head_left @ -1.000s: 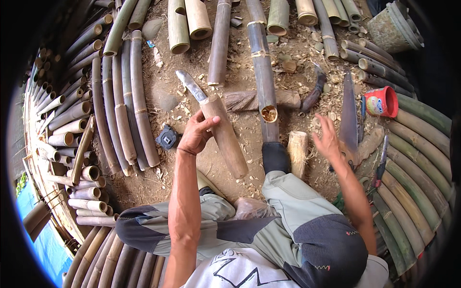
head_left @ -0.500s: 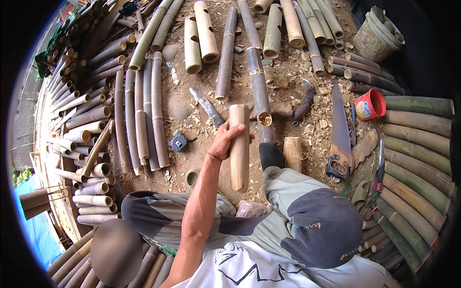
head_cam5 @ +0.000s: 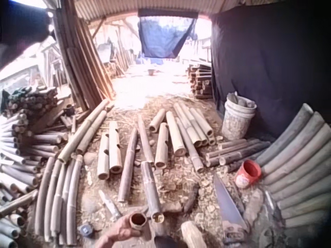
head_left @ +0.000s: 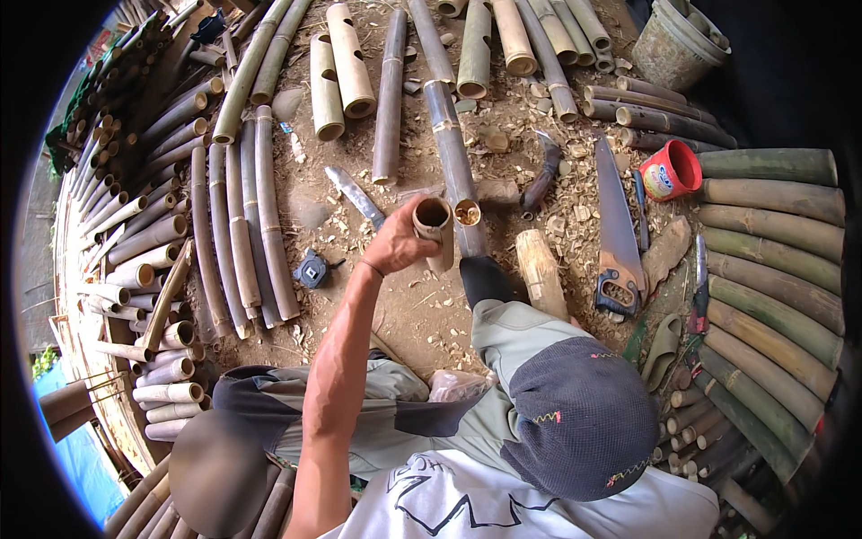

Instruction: The person sits on the ground and uses a curved knife to carve and smooth the interior of bamboo segments. They repeatedly insert the tool into the bamboo, scrape the inner walls, and remove debris. The person also uses a wooden mallet to strike the bamboo and a saw to cut a segment.

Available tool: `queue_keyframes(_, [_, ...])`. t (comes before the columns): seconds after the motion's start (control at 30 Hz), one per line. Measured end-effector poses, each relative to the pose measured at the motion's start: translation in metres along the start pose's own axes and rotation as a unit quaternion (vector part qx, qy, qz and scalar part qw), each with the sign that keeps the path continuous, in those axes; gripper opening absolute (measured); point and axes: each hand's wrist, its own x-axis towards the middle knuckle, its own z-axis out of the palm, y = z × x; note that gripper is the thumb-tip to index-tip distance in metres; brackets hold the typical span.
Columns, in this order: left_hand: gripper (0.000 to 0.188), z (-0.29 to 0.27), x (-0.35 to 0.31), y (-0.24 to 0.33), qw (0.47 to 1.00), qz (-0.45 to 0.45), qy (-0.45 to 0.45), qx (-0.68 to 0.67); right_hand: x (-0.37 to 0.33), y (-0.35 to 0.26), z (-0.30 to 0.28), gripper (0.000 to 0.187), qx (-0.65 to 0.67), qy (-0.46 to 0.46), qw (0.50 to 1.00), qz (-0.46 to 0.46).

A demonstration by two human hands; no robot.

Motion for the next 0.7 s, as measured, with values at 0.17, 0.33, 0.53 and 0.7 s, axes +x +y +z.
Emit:
queue_keyframes(0.17, [0.064, -0.003, 0.036, 0.061, 0.995, 0.092, -0.006, -0.029, 0.003, -0.031, -0.013, 0.086, 0.033, 0.025, 0.998, -0.044])
queue_keyframes(0.33, [0.067, 0.007, 0.050, 0.051, 0.994, 0.088, 0.035, 0.047, -0.005, -0.099, -0.037, 0.089, 0.127, 0.021, 0.981, -0.142])
queue_keyframes(0.53, [0.064, 0.023, 0.045, 0.051, 0.988, 0.117, 0.034, 0.095, -0.014, -0.154, -0.056, 0.100, 0.116, 0.049, 0.964, -0.234])
queue_keyframes(0.7, [0.068, 0.032, 0.048, 0.053, 0.988, 0.147, -0.006, 0.044, -0.009, -0.189, -0.058, 0.108, -0.054, 0.128, 0.911, -0.387])
